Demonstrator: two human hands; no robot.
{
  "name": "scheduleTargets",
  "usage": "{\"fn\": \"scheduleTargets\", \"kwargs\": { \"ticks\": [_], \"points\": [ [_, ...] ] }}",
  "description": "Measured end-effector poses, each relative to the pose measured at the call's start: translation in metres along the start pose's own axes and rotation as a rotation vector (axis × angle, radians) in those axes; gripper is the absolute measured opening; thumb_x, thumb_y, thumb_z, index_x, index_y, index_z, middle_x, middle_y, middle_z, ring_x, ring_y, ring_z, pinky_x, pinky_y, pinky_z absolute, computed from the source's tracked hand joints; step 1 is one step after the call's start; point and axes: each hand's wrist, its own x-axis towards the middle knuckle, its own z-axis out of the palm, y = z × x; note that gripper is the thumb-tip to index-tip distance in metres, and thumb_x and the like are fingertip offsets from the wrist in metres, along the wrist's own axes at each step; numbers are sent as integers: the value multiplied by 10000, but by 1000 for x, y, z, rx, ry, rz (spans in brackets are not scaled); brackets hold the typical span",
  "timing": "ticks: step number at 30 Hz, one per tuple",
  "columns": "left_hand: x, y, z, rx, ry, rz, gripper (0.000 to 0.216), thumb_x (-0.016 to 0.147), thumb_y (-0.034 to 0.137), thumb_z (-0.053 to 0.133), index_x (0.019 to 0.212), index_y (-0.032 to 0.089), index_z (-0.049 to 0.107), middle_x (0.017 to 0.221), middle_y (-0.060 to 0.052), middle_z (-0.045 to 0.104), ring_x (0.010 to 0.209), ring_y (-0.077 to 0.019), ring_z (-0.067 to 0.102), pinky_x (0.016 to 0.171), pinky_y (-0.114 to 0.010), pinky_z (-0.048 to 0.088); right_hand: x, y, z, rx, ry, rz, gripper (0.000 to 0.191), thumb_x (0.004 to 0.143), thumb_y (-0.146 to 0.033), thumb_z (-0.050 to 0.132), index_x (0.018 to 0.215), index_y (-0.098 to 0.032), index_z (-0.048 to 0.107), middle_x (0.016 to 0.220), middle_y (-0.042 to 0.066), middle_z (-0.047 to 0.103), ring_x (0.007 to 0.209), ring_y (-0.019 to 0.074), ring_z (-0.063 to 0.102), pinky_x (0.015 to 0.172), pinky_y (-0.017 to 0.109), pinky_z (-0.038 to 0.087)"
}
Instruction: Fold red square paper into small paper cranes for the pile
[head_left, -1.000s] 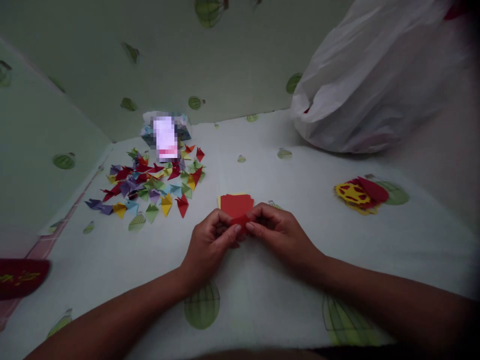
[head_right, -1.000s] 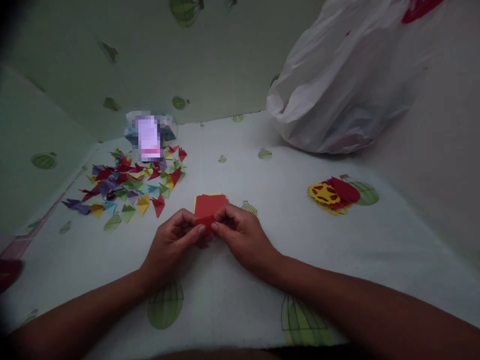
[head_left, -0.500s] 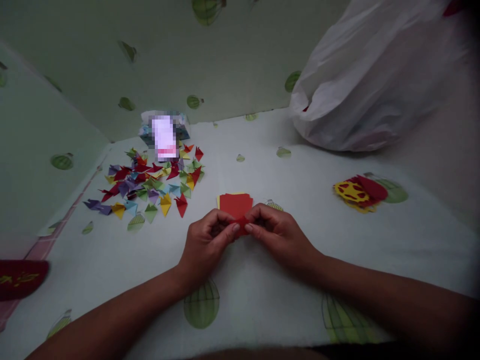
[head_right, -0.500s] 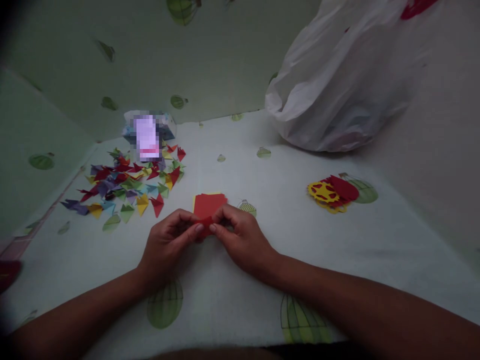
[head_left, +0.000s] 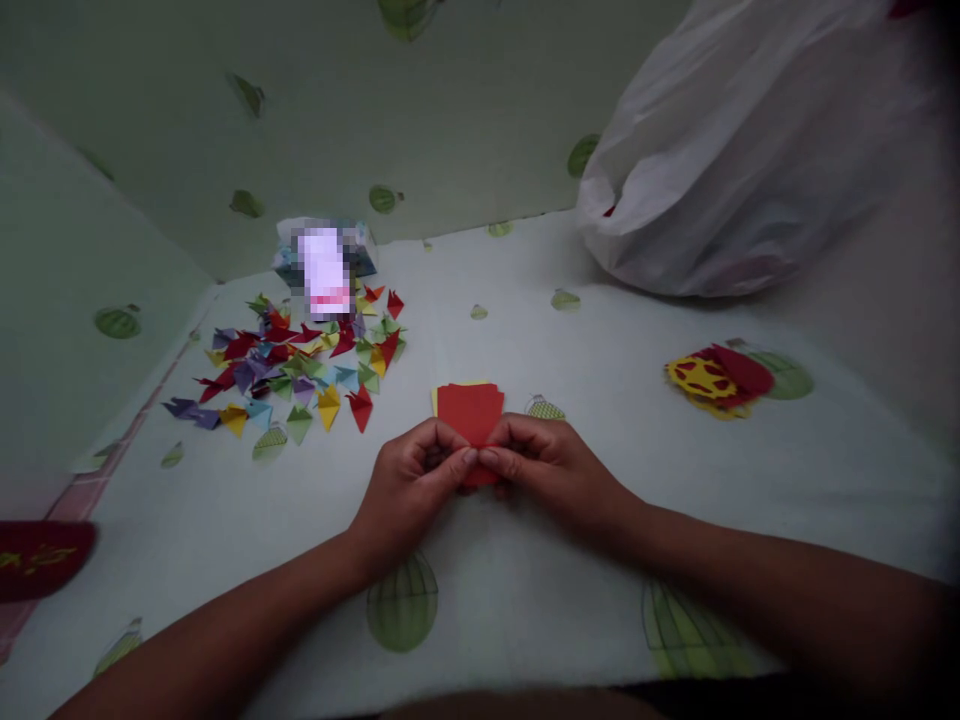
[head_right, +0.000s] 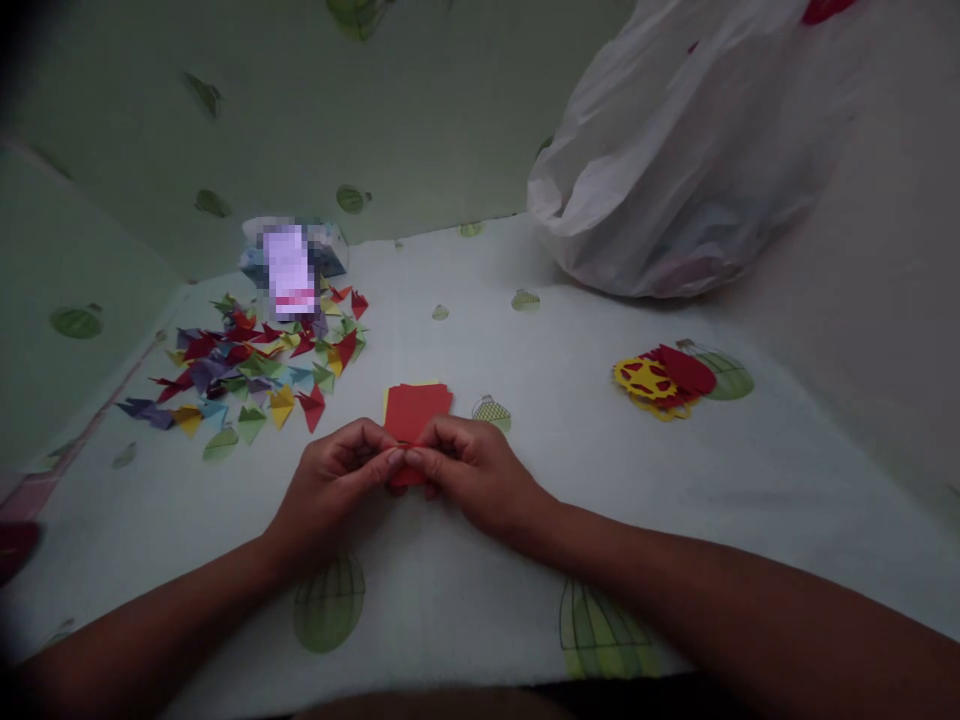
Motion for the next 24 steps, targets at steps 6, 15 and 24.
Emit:
{"fn": "scheduleTargets", "kwargs": {
  "ticks": [6,15,24],
  "points": [
    [0,2,0,-41,-19,-21,210,819,304,695,720,153,587,619,4,634,588,-106,572,579,-221,446,-1,-2,-2,-83,23,-6,335,951,-366,508,674,-187,568,629,9,637,577,131,585,573,270,455],
    [-1,2,0,-35,33,40,202,830,294,681,724,160,571,625,12,615,582,-106,586,574,-223,468,-1,1,3,77,-133,141,313,908,-430,582,738,-168,575,580,-19,600,452,84,541,423,203,411],
    [2,2,-1,-59,25,22,199,828,308,686,753,155,583,665,21,596,578,-91,569,566,-211,463,-5,-3,3,-224,-20,1,299,935,-297,514,653,-198,499,543,-27,577,447,101,539,476,242,419]
  ]
}}
